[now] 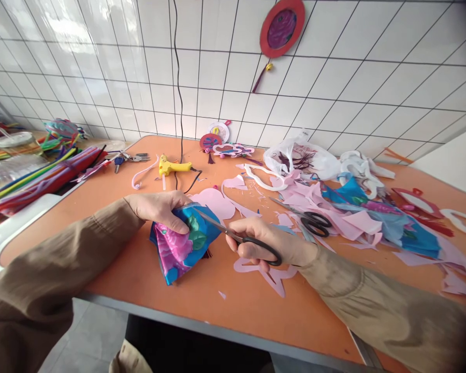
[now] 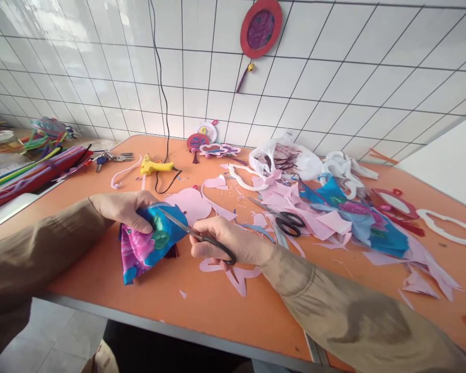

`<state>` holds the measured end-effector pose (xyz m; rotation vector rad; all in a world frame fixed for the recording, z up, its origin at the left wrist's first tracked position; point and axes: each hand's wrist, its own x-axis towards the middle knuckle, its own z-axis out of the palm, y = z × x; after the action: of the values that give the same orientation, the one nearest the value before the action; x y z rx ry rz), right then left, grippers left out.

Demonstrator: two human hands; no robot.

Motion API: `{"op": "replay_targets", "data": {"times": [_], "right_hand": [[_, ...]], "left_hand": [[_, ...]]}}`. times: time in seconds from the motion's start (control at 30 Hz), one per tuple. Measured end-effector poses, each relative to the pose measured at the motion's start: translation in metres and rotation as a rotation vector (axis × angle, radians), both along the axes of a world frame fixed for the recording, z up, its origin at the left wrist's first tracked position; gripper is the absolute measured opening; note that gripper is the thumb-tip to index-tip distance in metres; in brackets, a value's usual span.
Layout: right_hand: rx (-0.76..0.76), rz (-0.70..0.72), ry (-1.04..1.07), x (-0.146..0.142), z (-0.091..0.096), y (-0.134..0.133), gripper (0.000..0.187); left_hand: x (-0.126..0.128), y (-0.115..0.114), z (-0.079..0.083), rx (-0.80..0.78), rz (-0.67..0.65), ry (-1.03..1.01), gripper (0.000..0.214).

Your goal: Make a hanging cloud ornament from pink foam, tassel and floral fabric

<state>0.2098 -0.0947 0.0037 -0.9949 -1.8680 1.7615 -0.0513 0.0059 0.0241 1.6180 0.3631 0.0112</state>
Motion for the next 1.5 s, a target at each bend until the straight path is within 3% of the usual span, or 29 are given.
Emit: {"op": "replay_targets", "data": {"times": [0.2, 0.47, 0.67, 0.8, 1.0, 1.17, 1.33, 1.5], "right_hand": [[-0.011, -0.015, -0.015, -0.001, 0.001, -0.002, 0.057], [-0.152, -0.009, 0.027, -0.001, -0.003, 0.0, 0.026], [-0.154, -0.019, 0.044, -0.003, -0.005, -0.001, 0.02], [-0.151, -0.024, 0.035, -0.005, 0.0, -0.002, 0.026], [-0.01, -0.067, 0.017, -0.003, -0.006, 0.0, 0.05], [0.157, -0.251, 0.144, -0.002, -0.003, 0.004, 0.054], [0.425, -0.363, 0.082, -0.001, 0.007, 0.007, 0.049], [0.423, -0.351, 0.232, -0.013, 0.009, 0.006, 0.043]], "left_hand": [[0.0, 0.0, 0.0, 0.015, 0.004, 0.0, 0.022], [0.002, -0.001, 0.0, 0.03, 0.021, 0.019, 0.02], [0.005, -0.004, 0.001, 0.041, 0.025, 0.019, 0.018], [0.007, -0.006, 0.003, 0.047, 0.011, 0.017, 0.016], [0.005, -0.006, 0.003, 0.039, 0.042, 0.03, 0.021], [0.006, -0.004, 0.003, 0.043, 0.121, -0.061, 0.025], [0.009, -0.005, 0.0, 0.043, 0.263, -0.232, 0.03], [0.015, -0.017, -0.003, -0.028, 0.331, -0.283, 0.034]]}}
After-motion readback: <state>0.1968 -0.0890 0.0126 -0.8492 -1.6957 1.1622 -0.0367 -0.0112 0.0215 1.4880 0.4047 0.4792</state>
